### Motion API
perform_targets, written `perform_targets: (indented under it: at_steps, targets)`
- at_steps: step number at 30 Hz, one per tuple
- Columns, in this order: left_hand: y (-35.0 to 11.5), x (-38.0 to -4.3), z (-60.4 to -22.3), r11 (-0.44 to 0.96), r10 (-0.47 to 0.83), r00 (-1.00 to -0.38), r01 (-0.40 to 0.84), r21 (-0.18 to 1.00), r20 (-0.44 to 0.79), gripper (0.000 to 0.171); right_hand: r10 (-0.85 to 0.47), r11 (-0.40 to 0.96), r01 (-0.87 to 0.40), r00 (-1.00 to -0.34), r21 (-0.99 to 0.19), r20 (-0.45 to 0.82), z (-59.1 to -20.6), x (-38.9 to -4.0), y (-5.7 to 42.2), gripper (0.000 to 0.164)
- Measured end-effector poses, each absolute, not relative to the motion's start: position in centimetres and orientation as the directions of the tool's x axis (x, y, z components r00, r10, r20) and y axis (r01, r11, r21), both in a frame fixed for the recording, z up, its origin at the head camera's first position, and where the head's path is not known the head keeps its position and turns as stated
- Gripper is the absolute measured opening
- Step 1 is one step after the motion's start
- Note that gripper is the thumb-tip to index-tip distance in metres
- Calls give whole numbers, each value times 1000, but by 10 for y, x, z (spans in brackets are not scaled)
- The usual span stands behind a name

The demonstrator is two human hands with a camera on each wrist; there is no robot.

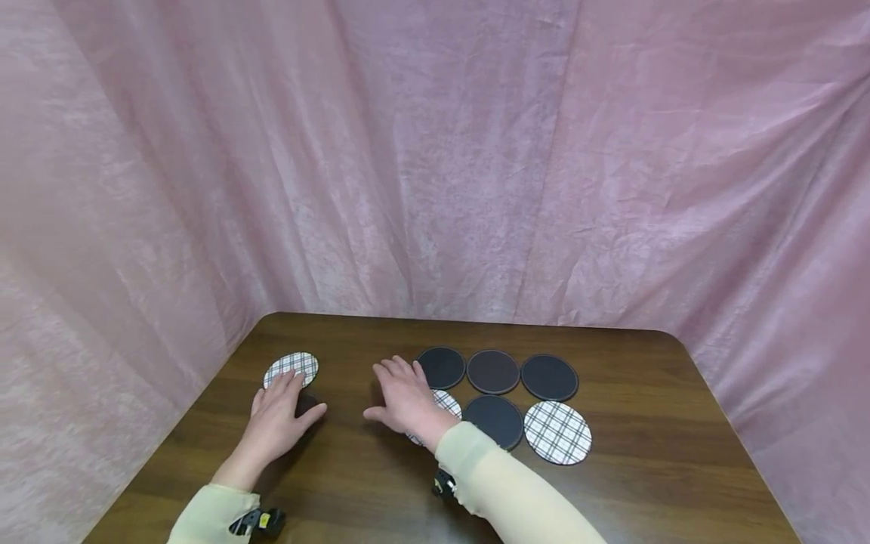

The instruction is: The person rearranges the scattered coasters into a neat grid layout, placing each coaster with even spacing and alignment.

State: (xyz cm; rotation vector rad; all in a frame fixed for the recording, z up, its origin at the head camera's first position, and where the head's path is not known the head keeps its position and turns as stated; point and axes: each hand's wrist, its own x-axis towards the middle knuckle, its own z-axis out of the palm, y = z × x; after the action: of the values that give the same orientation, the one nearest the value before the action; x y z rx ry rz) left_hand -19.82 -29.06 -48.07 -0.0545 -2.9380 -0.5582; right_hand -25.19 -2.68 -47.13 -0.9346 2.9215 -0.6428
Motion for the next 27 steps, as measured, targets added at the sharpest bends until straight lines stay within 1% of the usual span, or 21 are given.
perform_targets:
  at_steps: [9, 19, 27]
  targets:
    - [-306, -191, -482, 926, -29, -994, 14, 378, 109, 82, -583, 731, -571, -807, -373, 94, -469, -247, -43, 81]
    - [-321, -183, -486, 926, -59, -995, -24, 378, 81, 82, -604, 736, -591, -793, -330, 75, -473, -244, -62, 82]
    - [-332, -181, -486, 926, -60, -997, -38, 377, 48, 85, -619, 735, -601, -784, -315, 50, -475, -241, -74, 83]
